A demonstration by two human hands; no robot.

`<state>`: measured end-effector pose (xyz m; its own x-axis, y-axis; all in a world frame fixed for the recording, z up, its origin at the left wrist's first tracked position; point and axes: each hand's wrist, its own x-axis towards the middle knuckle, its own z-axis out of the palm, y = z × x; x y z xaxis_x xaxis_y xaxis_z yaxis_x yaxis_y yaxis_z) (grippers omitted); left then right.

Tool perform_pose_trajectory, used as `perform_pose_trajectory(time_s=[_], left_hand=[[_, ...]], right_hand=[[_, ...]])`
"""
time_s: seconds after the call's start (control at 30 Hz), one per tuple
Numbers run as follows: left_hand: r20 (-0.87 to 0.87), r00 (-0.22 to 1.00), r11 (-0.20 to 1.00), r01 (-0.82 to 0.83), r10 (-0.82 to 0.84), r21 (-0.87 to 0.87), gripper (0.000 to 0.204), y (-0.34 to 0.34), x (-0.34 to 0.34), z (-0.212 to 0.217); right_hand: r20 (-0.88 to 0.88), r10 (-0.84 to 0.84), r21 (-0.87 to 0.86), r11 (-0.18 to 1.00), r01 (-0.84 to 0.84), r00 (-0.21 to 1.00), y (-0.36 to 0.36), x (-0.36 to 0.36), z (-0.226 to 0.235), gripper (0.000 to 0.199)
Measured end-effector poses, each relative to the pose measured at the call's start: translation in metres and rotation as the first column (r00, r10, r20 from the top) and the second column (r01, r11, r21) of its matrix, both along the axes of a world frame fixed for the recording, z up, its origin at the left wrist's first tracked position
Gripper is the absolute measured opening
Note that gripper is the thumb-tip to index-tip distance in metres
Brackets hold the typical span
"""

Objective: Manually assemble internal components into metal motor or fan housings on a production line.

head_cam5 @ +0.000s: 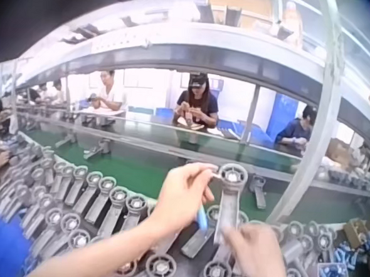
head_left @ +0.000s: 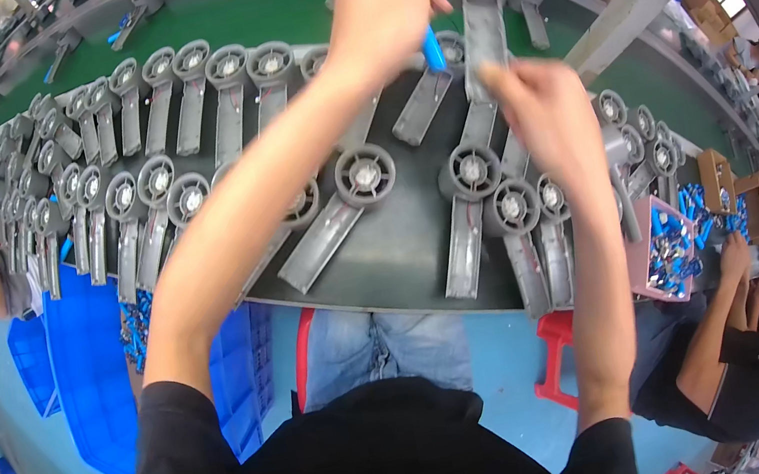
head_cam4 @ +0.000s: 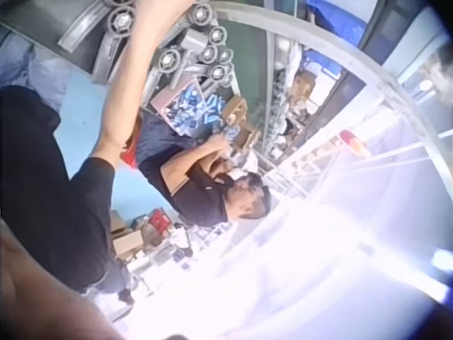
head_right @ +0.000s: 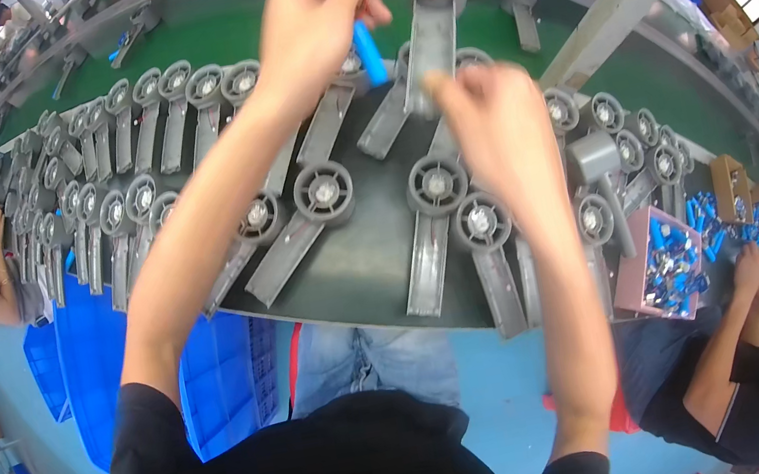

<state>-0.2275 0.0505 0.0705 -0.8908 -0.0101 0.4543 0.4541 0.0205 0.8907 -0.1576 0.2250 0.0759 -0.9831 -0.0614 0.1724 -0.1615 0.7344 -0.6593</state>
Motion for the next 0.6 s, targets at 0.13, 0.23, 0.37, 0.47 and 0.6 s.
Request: perform_pose_trajectory(time_s=[0.13, 0.23, 0.37, 0.47, 0.6], left_hand=[[0.210, 0.977, 0.998, 0.048, -0.040, -0.035, 0.024, 0.006, -0.153, -0.037], [0.340, 0.940, 0.988, 0.072, -0.020, -0.139, 0.023, -0.006, -0.216, -0.080], [-0.098, 0.925, 0.677, -0.337, 0.366, -0.655, 0.035, -0.020, -0.245, -0.095], [-0.245, 0.898, 0.376, -0.383, 0.364, -0.844, 0.062, -0.030, -0.260, -0.108], [-0.065, 0.991, 0.529, -0.116, 0.115, -0.841, 0.052, -0.077, -0.283, -0.119]], right_hand=[[0.149, 0.022, -0.022, 1.000, -0.019, 0.989, 0.015, -0.157, -0.035, 0.043], [0.252, 0.028, -0.131, 0.991, 0.005, 0.967, 0.013, -0.224, -0.087, 0.042], [0.350, 0.024, -0.150, 0.988, 0.031, 0.936, 0.013, -0.242, -0.111, 0.048], [0.333, -0.109, 0.098, 0.992, 0.080, 0.937, 0.024, -0.226, -0.096, 0.055], [0.106, -0.068, 0.422, 0.907, 0.017, 0.992, 0.034, -0.152, -0.041, 0.056]])
